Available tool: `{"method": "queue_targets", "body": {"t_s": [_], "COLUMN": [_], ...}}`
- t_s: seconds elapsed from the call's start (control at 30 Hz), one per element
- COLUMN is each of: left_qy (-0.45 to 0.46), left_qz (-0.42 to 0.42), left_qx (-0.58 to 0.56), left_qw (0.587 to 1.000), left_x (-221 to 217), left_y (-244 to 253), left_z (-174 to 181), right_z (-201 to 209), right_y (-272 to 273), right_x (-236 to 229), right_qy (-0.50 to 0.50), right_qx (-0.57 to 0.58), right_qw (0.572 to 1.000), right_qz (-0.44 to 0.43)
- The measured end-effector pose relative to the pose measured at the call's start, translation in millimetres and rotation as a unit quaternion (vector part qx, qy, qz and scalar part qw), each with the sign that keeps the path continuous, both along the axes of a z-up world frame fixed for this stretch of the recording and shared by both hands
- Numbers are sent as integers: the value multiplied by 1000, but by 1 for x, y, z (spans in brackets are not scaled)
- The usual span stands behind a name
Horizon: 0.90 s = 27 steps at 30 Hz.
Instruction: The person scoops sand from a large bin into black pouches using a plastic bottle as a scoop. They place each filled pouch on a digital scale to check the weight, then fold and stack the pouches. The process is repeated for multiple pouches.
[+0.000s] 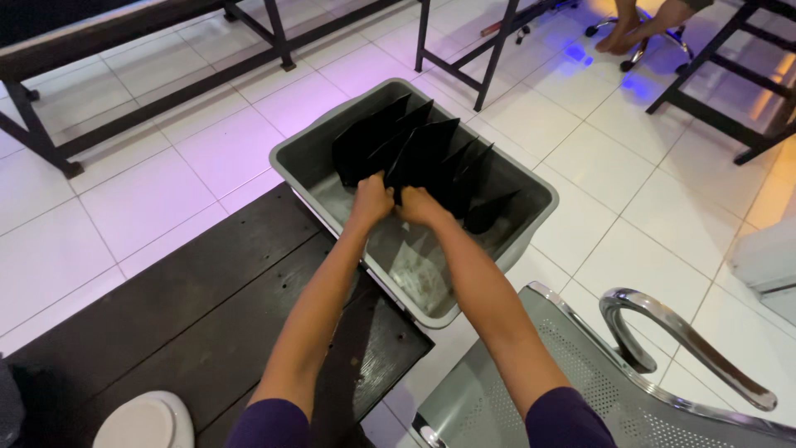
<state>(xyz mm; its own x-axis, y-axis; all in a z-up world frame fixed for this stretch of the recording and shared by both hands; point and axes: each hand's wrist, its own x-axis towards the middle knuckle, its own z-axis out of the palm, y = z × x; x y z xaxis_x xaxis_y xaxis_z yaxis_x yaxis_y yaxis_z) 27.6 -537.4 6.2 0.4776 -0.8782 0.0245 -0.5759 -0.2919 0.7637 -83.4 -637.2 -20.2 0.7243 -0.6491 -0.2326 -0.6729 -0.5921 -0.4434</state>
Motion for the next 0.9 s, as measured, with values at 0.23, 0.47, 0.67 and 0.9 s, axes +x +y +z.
{"method": "queue_targets", "body": {"t_s": [0.23,0.47,0.67,0.9], "left_qy": [-41,-49,31,-58], "left_qz": [38,66,234,416], "left_qx": [-19,-174,-174,-98], "left_qw": [998,981,956,902], "left_x": [-34,-51,-52,-44], "left_y": [63,243,464,648], "left_z": [83,165,159,76], "right_z": [35,151,221,142], "right_y": [23,118,293,471], "right_x": [-16,-37,-48,33], "right_qy": [57,-35,-183,-159], "right_qx": [4,-55,-112,-9], "right_qw": [997,975,917,847], "right_qz": [42,211,337,507]}}
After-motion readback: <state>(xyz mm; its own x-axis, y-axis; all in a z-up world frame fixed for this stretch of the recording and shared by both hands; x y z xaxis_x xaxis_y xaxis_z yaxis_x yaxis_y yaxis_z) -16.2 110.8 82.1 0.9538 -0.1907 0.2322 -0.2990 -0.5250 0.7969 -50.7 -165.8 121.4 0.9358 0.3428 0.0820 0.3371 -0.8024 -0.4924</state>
